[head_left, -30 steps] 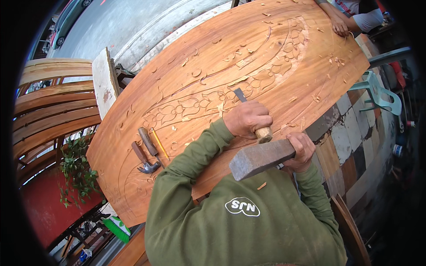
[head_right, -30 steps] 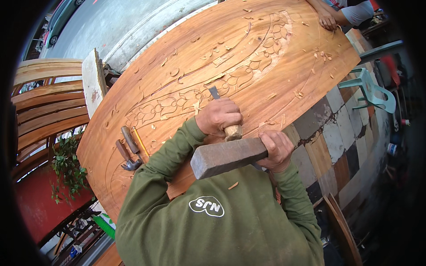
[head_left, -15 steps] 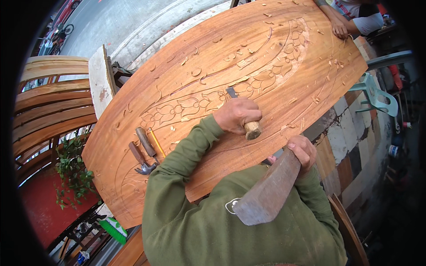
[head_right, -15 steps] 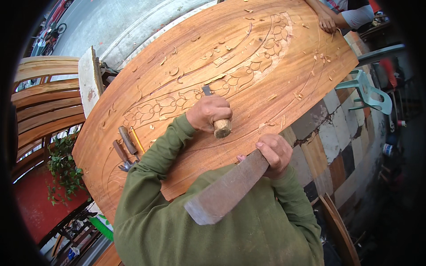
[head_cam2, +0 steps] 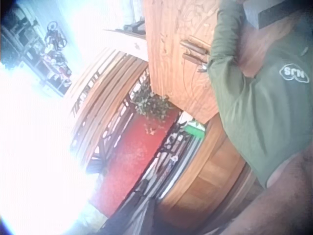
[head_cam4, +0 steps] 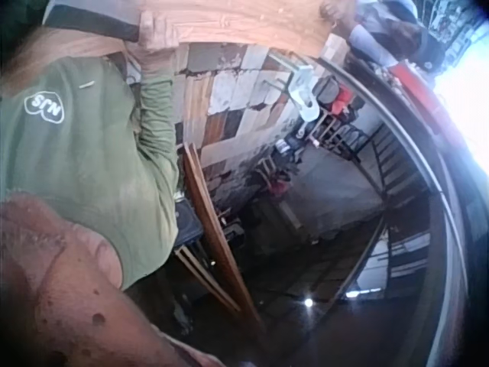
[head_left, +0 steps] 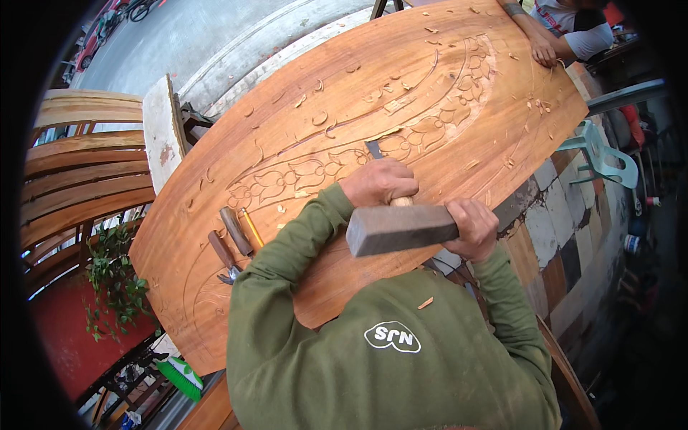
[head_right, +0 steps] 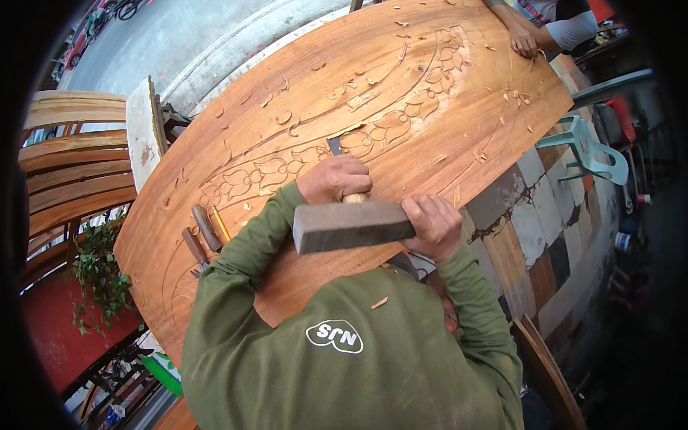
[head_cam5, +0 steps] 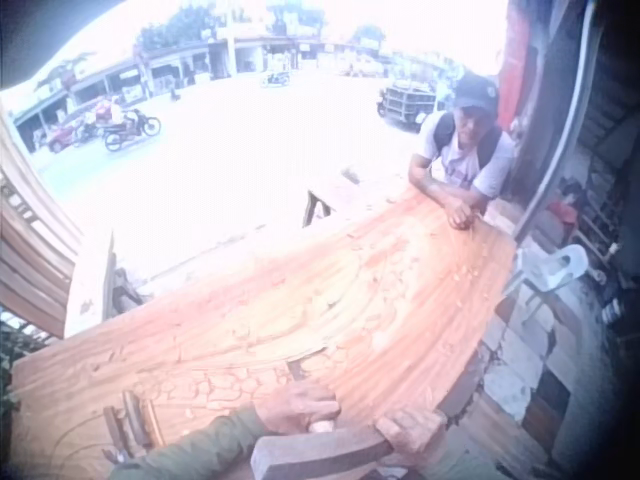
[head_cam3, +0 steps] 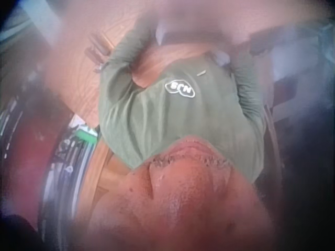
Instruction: The person carves decorative floral patterns into a large wooden board using a chisel and a heavy wooden mallet.
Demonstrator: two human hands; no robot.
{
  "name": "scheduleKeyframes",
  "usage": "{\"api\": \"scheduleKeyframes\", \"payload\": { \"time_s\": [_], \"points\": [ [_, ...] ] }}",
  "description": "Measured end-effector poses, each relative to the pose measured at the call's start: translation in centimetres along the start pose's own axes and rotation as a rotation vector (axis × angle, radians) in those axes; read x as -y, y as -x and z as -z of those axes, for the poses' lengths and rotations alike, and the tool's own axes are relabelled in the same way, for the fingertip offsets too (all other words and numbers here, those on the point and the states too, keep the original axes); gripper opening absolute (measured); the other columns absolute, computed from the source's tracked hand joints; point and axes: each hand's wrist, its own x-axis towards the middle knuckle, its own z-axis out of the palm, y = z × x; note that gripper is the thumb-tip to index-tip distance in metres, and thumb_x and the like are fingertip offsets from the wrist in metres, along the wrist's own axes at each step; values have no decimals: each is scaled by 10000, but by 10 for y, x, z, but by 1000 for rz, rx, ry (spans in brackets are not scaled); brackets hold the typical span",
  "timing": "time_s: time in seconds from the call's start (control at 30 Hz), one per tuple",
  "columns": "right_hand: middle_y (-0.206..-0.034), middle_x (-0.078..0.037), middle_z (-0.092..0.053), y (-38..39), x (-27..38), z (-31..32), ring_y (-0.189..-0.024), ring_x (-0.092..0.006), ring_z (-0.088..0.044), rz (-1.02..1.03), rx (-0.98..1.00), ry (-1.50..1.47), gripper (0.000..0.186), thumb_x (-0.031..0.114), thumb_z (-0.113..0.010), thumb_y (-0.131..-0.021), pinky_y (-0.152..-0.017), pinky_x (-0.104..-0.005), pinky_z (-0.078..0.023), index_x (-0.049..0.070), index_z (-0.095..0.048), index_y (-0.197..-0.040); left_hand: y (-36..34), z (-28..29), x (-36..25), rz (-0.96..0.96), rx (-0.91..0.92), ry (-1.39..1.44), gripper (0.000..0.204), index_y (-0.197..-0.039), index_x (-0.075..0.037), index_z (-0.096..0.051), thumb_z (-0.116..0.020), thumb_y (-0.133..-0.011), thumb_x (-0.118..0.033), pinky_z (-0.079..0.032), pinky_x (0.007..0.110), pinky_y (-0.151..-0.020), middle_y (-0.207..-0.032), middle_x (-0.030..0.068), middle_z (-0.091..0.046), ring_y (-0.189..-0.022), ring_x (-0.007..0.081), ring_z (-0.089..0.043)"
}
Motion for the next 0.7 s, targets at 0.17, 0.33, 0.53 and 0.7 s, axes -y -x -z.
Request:
{"api": "scheduleKeyframes", "payload": {
  "time_s": [0.17, 0.33, 0.53, 0.7],
  "points": [
    [-1004, -106, -669, 6, -11, -13, -797, -313, -684, 139, -100, 8, 628, 262, -862, -737, -685, -434, -565, 87, -589, -1275, -1, 5, 0, -12, 31, -2, 330, -905, -95, -562, -820, -711, -166, -489, 465, -756, -836, 105, -541, -848, 354, -609],
    [-992, -99, -667, -1, -1, -7, -817, -304, -688, 90, -93, 49, 611, 272, -867, -734, -686, -433, -552, 105, -609, -1262, -3, 13, -4, -9, 51, 6, 292, -901, -81, -587, -832, -749, -127, -501, 453, -751, -855, 109, -586, -840, 346, -621],
    [-1023, -117, -702, 22, 0, 4, -831, -334, -714, -90, -183, 68, 668, 399, -910, -767, -701, -450, -570, 97, -595, -1273, 19, 17, -14, 140, -682, -341, 223, -842, -102, -624, -831, -773, -148, -501, 383, -724, -897, 77, -637, -821, 258, -646],
    [-1002, -120, -704, 40, 9, 9, -814, -339, -718, -150, -211, 61, 640, 401, -888, -807, -710, -441, -580, 88, -585, -1277, 0, -9, -22, -56, -179, -293, 278, -860, -123, -582, -820, -729, -182, -472, 414, -685, -808, 58, -506, -764, 258, -582]
  ]
}}
